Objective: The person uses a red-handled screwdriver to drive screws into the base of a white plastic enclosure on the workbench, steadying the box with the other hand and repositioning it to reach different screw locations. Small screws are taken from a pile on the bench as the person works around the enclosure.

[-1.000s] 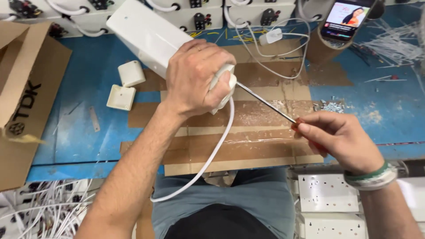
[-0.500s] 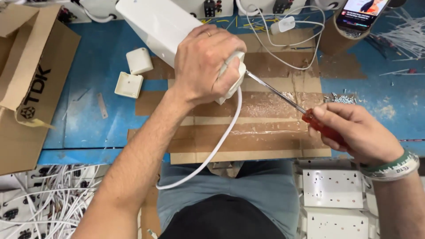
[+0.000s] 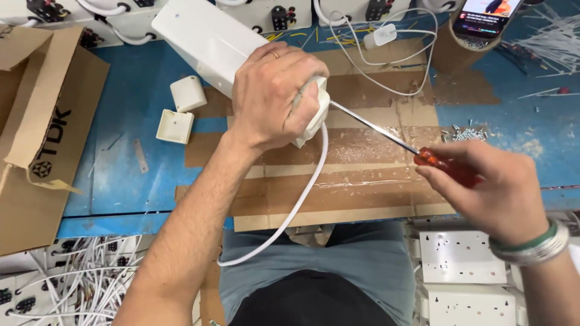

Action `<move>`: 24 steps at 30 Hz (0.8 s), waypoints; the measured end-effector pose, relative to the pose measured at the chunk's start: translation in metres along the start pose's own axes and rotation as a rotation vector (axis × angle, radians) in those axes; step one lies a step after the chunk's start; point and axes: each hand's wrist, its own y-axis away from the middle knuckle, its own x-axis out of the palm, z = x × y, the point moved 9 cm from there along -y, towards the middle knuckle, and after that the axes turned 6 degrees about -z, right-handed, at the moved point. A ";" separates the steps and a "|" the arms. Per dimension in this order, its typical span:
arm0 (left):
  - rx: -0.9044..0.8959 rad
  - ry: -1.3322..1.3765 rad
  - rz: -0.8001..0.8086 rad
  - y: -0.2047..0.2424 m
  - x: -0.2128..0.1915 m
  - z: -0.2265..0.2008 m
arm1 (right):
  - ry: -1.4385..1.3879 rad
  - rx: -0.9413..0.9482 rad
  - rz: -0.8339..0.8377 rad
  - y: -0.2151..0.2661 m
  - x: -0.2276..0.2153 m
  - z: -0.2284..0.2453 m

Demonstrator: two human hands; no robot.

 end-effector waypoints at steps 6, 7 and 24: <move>0.013 0.015 -0.023 -0.001 -0.001 -0.001 | -0.566 0.659 0.210 0.024 0.043 -0.067; 0.013 0.011 -0.017 0.002 -0.004 -0.002 | -0.573 0.660 0.211 0.021 0.042 -0.071; 0.010 0.022 -0.035 -0.002 -0.005 -0.004 | -0.672 0.684 0.296 0.037 0.047 -0.088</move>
